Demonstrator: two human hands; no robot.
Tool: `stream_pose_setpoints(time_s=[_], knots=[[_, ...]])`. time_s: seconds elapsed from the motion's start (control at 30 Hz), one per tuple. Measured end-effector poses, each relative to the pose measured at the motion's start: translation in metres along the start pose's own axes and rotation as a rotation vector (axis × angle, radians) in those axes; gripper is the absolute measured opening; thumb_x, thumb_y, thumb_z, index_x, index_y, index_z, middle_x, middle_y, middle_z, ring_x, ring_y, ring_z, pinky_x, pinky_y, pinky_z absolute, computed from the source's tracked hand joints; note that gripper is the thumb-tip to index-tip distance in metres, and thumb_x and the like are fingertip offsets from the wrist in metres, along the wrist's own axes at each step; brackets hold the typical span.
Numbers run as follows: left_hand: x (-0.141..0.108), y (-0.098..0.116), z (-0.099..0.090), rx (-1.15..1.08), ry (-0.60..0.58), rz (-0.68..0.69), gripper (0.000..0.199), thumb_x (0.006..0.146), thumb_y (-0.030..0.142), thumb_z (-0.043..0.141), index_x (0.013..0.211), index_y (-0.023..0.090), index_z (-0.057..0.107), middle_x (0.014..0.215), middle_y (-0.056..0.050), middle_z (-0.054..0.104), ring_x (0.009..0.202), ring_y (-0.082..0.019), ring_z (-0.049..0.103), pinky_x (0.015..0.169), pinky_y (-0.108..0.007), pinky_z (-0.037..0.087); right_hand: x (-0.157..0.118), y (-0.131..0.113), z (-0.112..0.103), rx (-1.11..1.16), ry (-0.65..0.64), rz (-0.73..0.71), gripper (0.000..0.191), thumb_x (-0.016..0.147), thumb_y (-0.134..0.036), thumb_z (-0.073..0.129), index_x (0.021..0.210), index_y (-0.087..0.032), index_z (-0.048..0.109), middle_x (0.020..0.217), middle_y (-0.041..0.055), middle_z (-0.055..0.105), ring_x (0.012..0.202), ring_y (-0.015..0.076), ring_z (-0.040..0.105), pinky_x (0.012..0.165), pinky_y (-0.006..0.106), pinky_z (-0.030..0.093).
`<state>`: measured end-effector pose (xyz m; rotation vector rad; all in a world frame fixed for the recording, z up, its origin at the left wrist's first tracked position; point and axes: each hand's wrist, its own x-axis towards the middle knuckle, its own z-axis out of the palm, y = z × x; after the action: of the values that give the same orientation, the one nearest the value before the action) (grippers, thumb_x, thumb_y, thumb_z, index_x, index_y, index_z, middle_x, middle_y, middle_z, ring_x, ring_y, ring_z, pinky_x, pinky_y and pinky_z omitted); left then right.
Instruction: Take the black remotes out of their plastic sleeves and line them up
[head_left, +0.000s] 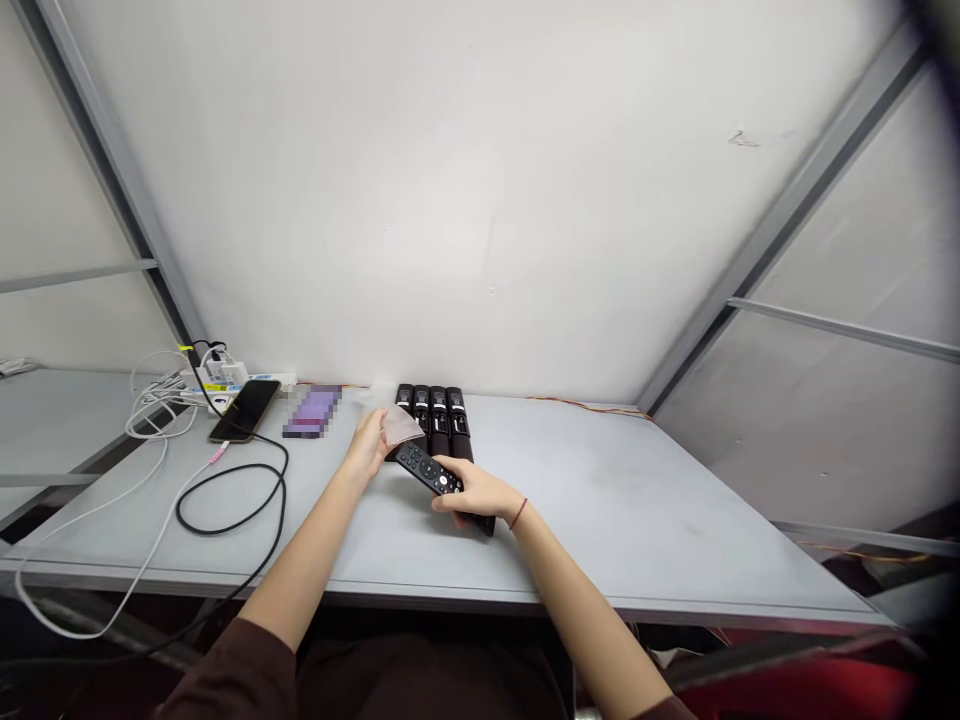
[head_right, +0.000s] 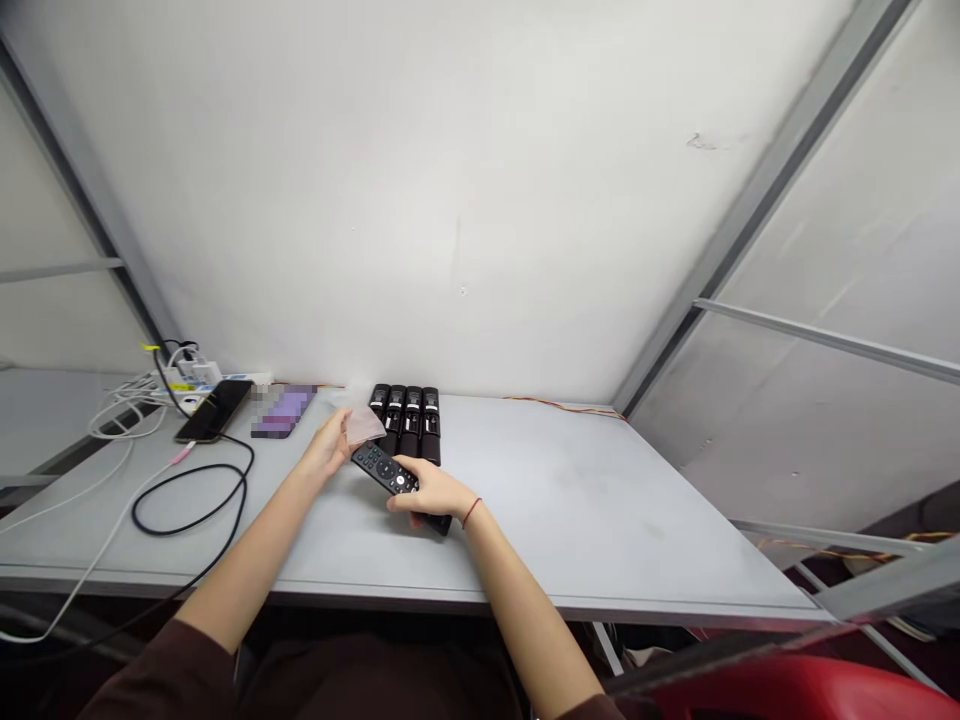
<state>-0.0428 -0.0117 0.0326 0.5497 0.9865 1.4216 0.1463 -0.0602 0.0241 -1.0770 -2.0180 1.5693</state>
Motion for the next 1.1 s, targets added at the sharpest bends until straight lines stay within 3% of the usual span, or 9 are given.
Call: stream_pose_setpoints(time_s=[0.47,0.67,0.87,1.0,1.1], knots=[[-0.005,-0.009,0.002,0.013,-0.042,0.129,0.015,0.072,0.017,0.056,0.075,0.019,0.041,0.065,0.004,0.057,0.061,-0.012,0.063,0.058,-0.022,0.049,0.005,0.003,0.005,0.005,0.064,0.02,0.048,0.072,-0.035,0.068,0.114,-0.023,0.047,0.076,-0.0016,0.058,0.048,0.0117,0.058,0.045,0.023,0.046],[-0.008,-0.017,0.007,-0.006,-0.107,0.157,0.027,0.073,0.02,0.061,0.092,0.02,0.041,0.089,-0.004,0.065,0.078,-0.018,0.067,0.062,-0.025,0.05,0.007,0.004,0.008,0.116,0.167,-0.008,0.054,0.077,-0.042,0.063,0.121,-0.025,0.038,0.078,-0.0018,0.056,0.051,0.0119,0.059,0.049,0.025,0.048],[-0.008,-0.031,0.01,0.052,-0.127,0.207,0.037,0.078,0.022,0.06,0.113,0.019,0.049,0.108,-0.01,0.064,0.09,-0.018,0.064,0.069,-0.024,0.051,0.013,0.007,0.013,0.13,0.287,-0.025,0.052,0.081,-0.05,0.055,0.122,-0.026,0.035,0.079,-0.0012,0.054,0.049,0.0111,0.057,0.049,0.027,0.049],[-0.01,-0.039,0.011,0.06,-0.113,0.172,0.044,0.077,0.02,0.063,0.119,0.02,0.05,0.11,-0.01,0.065,0.091,-0.018,0.064,0.072,-0.026,0.052,0.017,0.008,0.015,0.132,0.364,-0.027,0.051,0.083,-0.056,0.049,0.121,-0.025,0.033,0.073,-0.0026,0.052,0.046,0.0104,0.052,0.045,0.026,0.047],[-0.012,-0.046,0.012,0.09,-0.18,0.17,0.042,0.076,0.021,0.065,0.116,0.019,0.054,0.104,-0.01,0.067,0.092,-0.02,0.064,0.075,-0.028,0.052,0.02,0.01,0.015,0.138,0.407,-0.039,0.052,0.084,-0.057,0.047,0.122,-0.025,0.033,0.075,-0.002,0.053,0.05,0.0106,0.052,0.048,0.025,0.047]])
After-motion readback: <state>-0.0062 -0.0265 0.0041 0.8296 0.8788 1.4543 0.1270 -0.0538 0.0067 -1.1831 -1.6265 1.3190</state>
